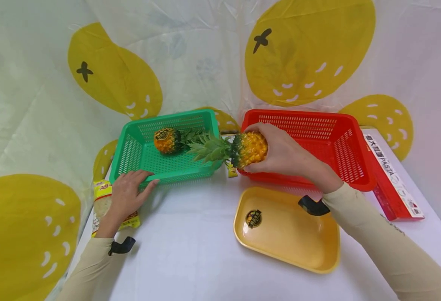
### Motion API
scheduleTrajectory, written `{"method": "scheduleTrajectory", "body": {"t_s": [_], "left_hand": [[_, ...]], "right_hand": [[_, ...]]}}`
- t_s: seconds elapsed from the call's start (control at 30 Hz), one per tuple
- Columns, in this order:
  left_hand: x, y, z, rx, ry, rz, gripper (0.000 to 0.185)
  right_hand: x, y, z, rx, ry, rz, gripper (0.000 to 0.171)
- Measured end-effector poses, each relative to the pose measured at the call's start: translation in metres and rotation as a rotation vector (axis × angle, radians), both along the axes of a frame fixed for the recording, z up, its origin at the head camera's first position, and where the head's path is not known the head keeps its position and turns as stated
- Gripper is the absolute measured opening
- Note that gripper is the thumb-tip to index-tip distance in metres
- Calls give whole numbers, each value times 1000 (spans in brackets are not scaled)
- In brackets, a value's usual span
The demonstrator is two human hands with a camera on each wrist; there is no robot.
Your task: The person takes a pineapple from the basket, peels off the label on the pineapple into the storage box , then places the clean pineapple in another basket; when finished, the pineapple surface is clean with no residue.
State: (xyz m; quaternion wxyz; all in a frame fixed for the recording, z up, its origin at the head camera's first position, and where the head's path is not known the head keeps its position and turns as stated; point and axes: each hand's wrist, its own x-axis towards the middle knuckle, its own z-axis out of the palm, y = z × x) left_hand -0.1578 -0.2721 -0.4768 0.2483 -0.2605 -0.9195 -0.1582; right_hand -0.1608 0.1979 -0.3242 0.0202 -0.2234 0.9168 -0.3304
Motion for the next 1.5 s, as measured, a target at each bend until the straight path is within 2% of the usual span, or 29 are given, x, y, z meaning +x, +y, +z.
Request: {"method": "scheduleTrajectory", "body": {"t_s": [0.17, 0.33, 0.63, 0.8, 1.17, 1.5], "left_hand": [[-1, 0, 0, 2, 2, 3, 39], [0, -1, 0, 6, -4, 7, 33], [0, 0, 2, 7, -2, 8, 34], [0, 1, 4, 12, 1, 16, 34], [1, 1, 4, -1, -25, 31, 34], [0, 2, 6, -9, -22, 24, 37]], "right_hand": [[-11, 17, 1, 4, -59, -36, 82], [-20, 36, 5, 30, -108, -70, 85], [-40, 72, 11, 53, -117, -107, 90], [-46, 86, 12, 76, -152, -140, 91], [-58, 124, -3, 68, -232, -140, 86], [-67, 145, -21, 81, -232, -123, 86]]}}
